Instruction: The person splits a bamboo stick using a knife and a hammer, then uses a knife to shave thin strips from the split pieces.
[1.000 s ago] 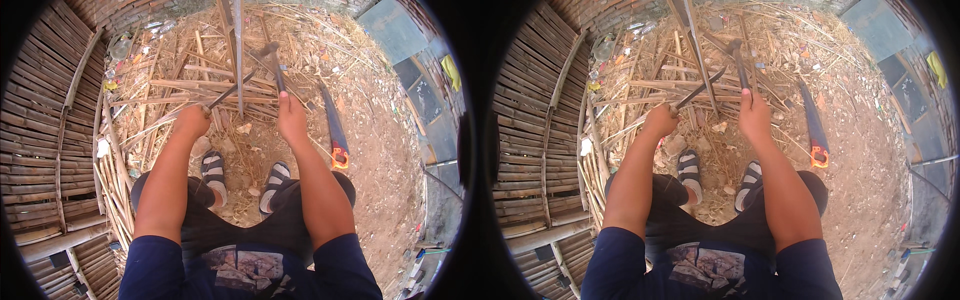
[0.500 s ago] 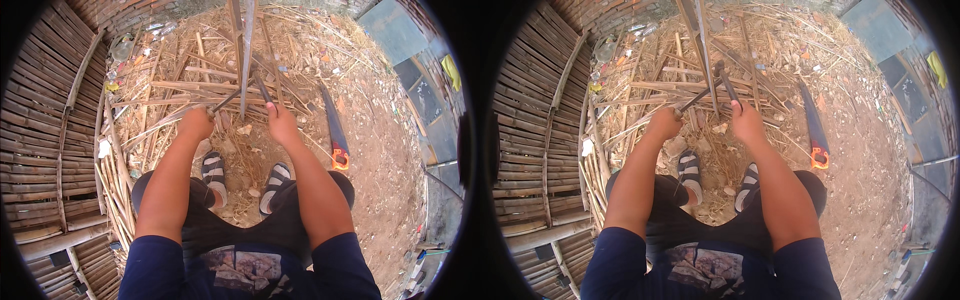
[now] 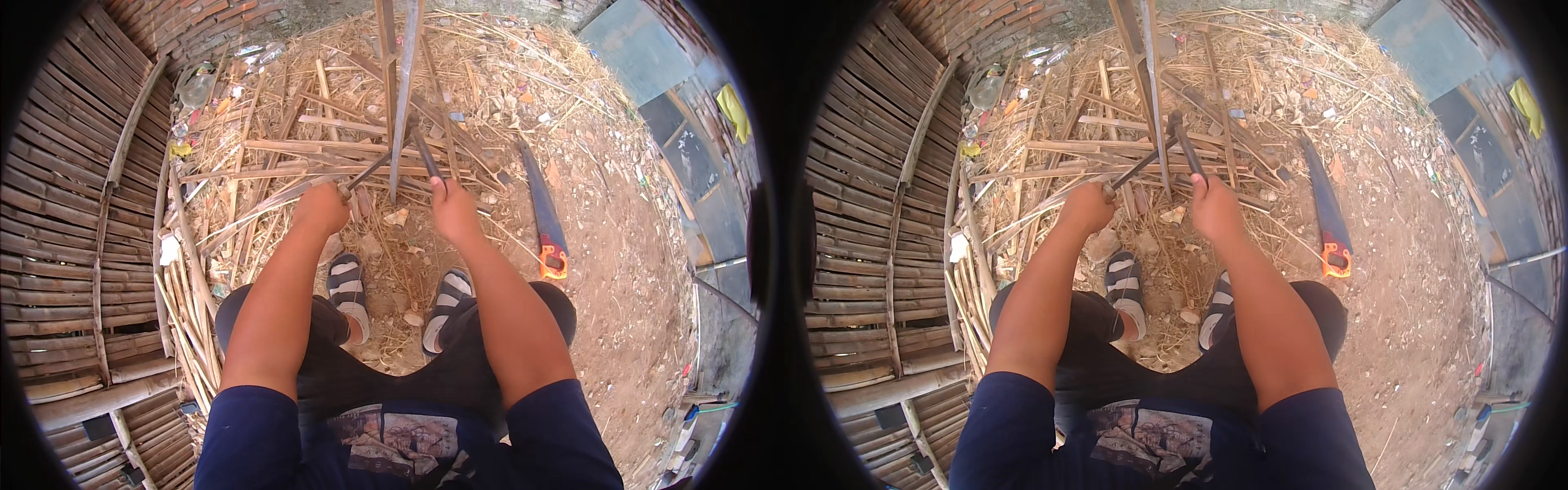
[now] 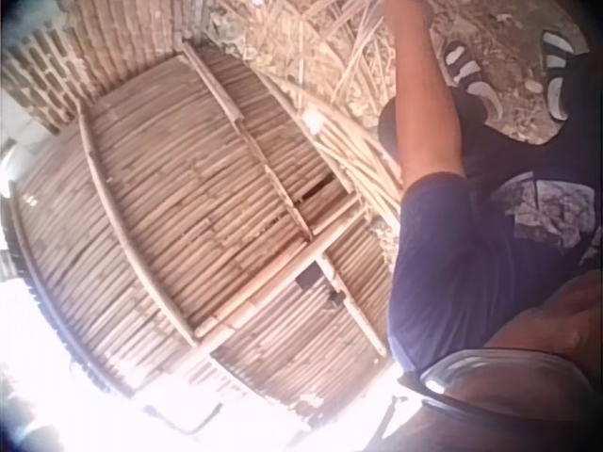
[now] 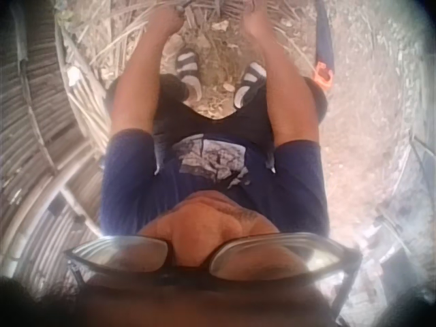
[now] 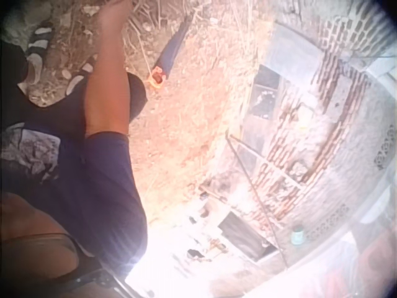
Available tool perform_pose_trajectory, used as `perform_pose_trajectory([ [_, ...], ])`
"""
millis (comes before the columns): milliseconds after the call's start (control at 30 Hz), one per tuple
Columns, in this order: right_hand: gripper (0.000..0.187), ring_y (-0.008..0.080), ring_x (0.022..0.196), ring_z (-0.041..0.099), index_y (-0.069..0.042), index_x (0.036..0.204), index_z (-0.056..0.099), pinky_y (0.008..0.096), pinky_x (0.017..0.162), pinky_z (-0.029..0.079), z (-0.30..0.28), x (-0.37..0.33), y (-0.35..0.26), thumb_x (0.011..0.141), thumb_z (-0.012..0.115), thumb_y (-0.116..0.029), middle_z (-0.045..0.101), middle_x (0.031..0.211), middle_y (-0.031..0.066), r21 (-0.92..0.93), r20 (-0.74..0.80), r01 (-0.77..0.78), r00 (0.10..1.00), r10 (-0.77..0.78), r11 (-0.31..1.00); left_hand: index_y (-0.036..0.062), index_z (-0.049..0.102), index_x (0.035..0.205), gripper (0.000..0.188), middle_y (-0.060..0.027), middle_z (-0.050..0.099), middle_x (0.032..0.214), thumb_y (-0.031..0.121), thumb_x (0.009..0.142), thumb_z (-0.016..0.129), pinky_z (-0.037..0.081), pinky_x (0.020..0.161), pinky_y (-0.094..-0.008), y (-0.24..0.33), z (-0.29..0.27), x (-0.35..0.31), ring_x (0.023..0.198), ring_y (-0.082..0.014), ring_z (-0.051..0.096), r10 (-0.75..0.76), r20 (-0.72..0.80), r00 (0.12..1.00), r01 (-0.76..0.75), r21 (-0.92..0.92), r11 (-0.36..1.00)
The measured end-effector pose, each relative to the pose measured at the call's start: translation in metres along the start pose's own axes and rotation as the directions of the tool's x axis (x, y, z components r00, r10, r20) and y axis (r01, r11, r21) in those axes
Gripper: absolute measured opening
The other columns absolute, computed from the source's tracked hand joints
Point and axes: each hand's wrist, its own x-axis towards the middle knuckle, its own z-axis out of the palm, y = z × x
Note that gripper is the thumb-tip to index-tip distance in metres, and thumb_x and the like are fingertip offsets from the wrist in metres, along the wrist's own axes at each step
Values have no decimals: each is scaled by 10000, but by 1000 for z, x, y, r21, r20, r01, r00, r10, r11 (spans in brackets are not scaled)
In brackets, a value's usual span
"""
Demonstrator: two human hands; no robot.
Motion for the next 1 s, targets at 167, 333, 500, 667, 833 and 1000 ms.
perform_pose_trajectory([
  [167, 461, 428, 699, 602, 6, 892, 572, 474, 648, 454, -41, -2, -51, 1035, 433, -410, 618, 736, 221, 304, -222, 117, 974, -49, 945, 16, 650, 1083, 365, -202, 690, 1077, 312, 871, 669, 524, 907, -449, -3, -2, -1, 1042, -358, 655, 9, 5, 1000, -9, -17, 1000],
  [333, 390, 403, 725, 622, -12, 964, 546, 452, 628, 452, -70, -2, -75, 1039, 443, -381, 618, 728, 216, 517, -351, 286, 930, -104, 807, 12, 655, 1073, 358, -205, 688, 1077, 301, 862, 673, 525, 904, -448, -6, -5, 0, 1039, -362, 654, -7, 7, 1000, 8, -19, 1000],
  [500, 449, 460, 709, 609, 26, 999, 563, 494, 671, 479, 8, -3, 8, 1029, 438, -403, 622, 763, 270, -102, 54, 39, 998, -33, 994, 30, 662, 1079, 354, -203, 688, 1076, 305, 857, 681, 530, 893, -447, 2, -6, 3, 1038, -363, 654, 3, 56, 998, -2, -11, 1000],
  [667, 505, 450, 838, 637, 14, 937, 607, 530, 757, 479, 0, 6, -2, 1033, 393, -433, 657, 859, 268, 21, 12, -59, 998, 59, 998, 34, 675, 1072, 337, -192, 691, 1087, 291, 855, 692, 530, 894, -445, 8, 4, -3, 1040, -356, 656, -33, 26, 999, 34, -52, 998],
  [833, 505, 401, 769, 635, 13, 914, 592, 489, 700, 469, -44, 9, -43, 1041, 390, -432, 637, 795, 232, 289, -237, 12, 970, 60, 957, 33, 672, 1086, 335, -192, 689, 1088, 273, 853, 691, 528, 902, -443, -3, 8, 9, 1042, -358, 654, 9, 69, 998, -3, -81, 997],
  [1000, 507, 411, 777, 635, 15, 930, 593, 496, 698, 470, -41, -1, -50, 1041, 386, -435, 643, 819, 241, 302, -272, 95, 962, -10, 949, 39, 674, 1091, 328, -194, 682, 1114, 264, 853, 688, 526, 908, -444, -4, 4, 4, 1046, -355, 654, -31, 26, 999, 33, -67, 997],
])
